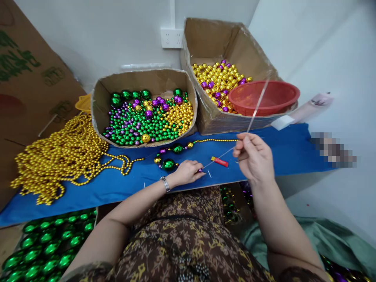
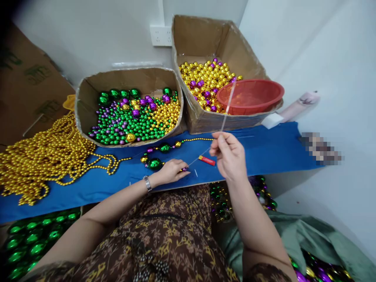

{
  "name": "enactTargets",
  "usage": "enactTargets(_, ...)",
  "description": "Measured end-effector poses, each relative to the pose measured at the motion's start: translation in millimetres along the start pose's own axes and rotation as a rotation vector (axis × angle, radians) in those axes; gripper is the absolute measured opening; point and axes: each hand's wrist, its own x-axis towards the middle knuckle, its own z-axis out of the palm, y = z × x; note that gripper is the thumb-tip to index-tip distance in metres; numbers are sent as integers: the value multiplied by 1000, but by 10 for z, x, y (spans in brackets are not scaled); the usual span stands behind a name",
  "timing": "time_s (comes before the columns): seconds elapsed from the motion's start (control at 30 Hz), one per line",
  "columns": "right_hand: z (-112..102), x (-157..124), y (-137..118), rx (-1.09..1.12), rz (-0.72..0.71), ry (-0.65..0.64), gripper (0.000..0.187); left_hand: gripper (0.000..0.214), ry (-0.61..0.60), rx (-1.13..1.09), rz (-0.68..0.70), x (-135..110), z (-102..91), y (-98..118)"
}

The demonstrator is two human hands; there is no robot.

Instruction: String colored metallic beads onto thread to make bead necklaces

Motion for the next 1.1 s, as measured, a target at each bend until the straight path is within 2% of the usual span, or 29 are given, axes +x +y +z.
enactTargets(0.1, -260, 79, 18, 51, -40, 151, 23, 39, 18, 140, -68, -132, 14, -62)
enactTargets(0.2, -466, 124, 129, 93, 0, 278, 22, 45, 46, 222, -114, -297, -24, -162)
enactTargets(0.33, -572, 116, 311, 111, 67, 372, 23, 31, 86, 318, -129, -491, -59, -320)
enactTargets(0.43, -556, 89, 381, 117, 57, 374, 25, 23, 115, 360, -98, -613, -71, -454)
enactTargets(0.6, -523, 90, 388, 130, 33, 400, 21, 23, 125, 343, -79, -828, -188, -698)
enactTargets(0.67, -528, 96, 383, 133, 34, 420, 19, 27, 110, 333, -67, -917, -274, -784)
enactTargets(0.77, -514, 78, 377, 132, 40, 410, 19, 46, 89, 342, -78, -1017, -392, -848)
enactTargets(0.87, -424, 21, 370, 120, 43, 355, 23, 68, 76, 392, -118, -1024, -429, -785)
enactTargets(0.93, -326, -21, 364, 104, 43, 309, 29, 71, 68, 426, -93, -972, -392, -684)
enactTargets(1.03, -201, -41, 338, 90, 53, 253, 34, 51, 43, 468, -12, -856, -278, -542)
enactTargets(1.1, -186, -11, 299, 95, 44, 254, 33, 38, 26, 488, -5, -801, -212, -503)
